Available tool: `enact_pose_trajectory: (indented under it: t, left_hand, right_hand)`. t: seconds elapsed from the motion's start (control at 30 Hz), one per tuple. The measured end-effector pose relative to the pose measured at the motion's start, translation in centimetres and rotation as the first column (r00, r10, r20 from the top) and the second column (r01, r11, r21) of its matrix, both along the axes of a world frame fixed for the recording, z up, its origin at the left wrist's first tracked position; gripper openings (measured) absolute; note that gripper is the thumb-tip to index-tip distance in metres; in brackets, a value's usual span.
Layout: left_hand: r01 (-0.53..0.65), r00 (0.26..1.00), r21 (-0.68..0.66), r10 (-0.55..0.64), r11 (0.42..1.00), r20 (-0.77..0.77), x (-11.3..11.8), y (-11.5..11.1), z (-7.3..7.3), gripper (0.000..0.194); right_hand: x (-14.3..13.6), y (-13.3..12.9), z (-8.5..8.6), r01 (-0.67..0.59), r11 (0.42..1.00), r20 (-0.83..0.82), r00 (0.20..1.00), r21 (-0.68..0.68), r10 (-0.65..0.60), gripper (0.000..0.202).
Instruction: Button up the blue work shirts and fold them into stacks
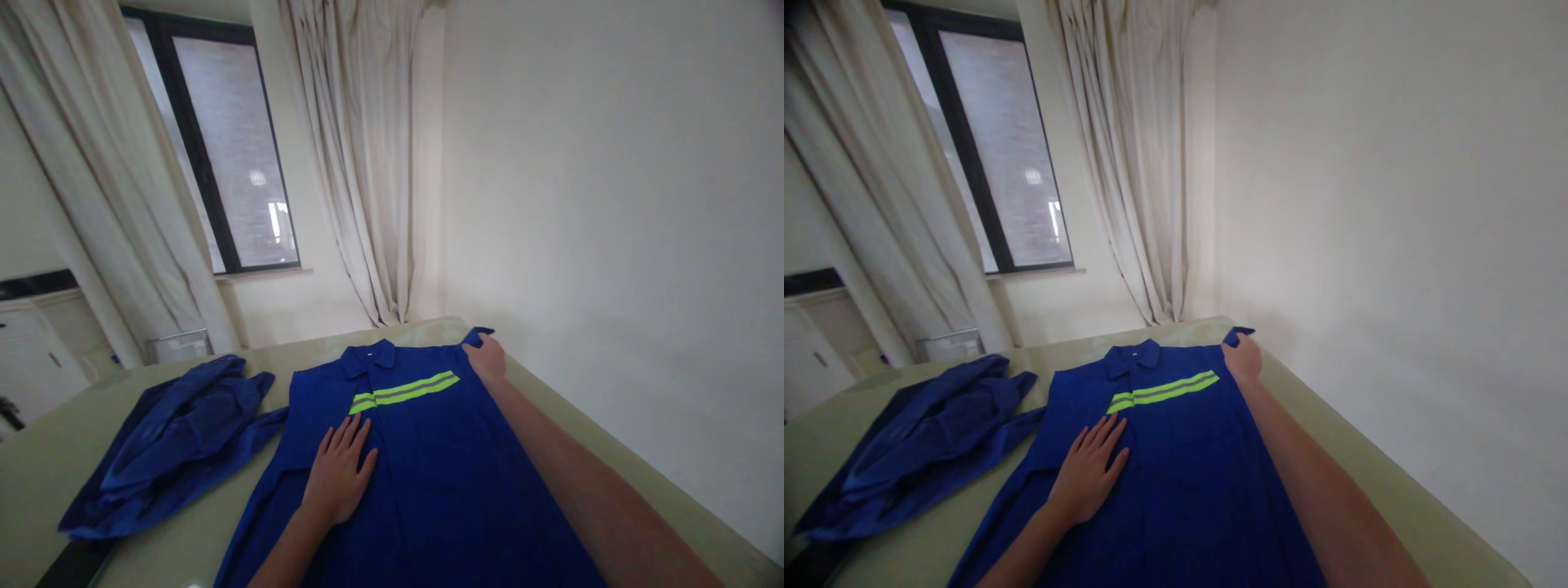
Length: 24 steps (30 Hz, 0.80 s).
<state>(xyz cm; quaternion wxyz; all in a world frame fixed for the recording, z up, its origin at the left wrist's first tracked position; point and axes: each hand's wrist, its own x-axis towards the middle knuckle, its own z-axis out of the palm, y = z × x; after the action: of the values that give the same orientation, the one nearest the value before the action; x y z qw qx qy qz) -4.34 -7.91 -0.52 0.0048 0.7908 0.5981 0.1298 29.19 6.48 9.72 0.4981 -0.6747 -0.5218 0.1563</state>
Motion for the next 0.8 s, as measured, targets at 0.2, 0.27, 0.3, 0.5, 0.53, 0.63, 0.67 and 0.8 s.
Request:
enact_pose_trajectory:
  t: [0.2, 0.27, 0.3, 0.5, 0.53, 0.63, 0.67, 0.8]
  left_hand:
    - [-0.003, 1.0, 0.013, 0.003, 1.0, 0.019, -0.1, 0.1, 0.2, 0.062]
    - [-0.01, 1.0, 0.008, 0.01, 1.0, 0.02, 0.1, 0.0, 0.4, 0.062]
    - [-0.011, 1.0, 0.005, 0.01, 1.0, 0.022, 0.1, -0.1, 0.4, 0.062]
    - [-0.018, 0.999, 0.0, 0.018, 1.0, 0.031, 0.1, 0.1, 0.5, 0.061]
    - [-0.02, 0.999, -0.001, 0.02, 1.0, 0.03, 0.1, 0.1, 0.4, 0.061]
    - [-0.021, 0.999, -0.004, 0.021, 1.0, 0.029, -0.1, 0.5, 0.2, 0.062]
    - [-0.021, 0.999, -0.006, 0.021, 1.0, 0.031, -0.2, 0.7, 0.2, 0.062]
    - [-0.001, 0.995, -0.001, 0.001, 1.0, 0.102, -1.1, 2.3, 0.8, 0.059]
  right_hand:
    - [-4.7, -2.8, 3.0, -0.39, 0.917, 0.329, 0.879, 0.081, 0.344, 0.042]
    - [-5.1, -3.7, 2.0, -0.379, 0.92, 0.362, 0.876, 0.103, 0.32, 0.043]
    - [-5.1, -4.0, 1.2, -0.381, 0.92, 0.381, 0.867, 0.095, 0.32, 0.044]
    - [-3.8, -5.8, -5.0, -0.498, 0.814, 0.649, 0.519, -0.298, 0.555, 0.053]
    - [-3.4, -6.1, -5.7, -0.485, 0.82, 0.66, 0.515, -0.303, 0.548, 0.056]
    - [-2.0, -7.3, -6.7, -0.521, 0.776, 0.635, 0.475, -0.355, 0.609, 0.069]
    - [-1.7, -7.9, -6.8, -0.54, 0.749, 0.618, 0.452, -0.385, 0.643, 0.074]
    - [-1.4, -12.2, -6.0, -0.549, 0.749, 0.591, 0.483, -0.37, 0.646, 0.074]
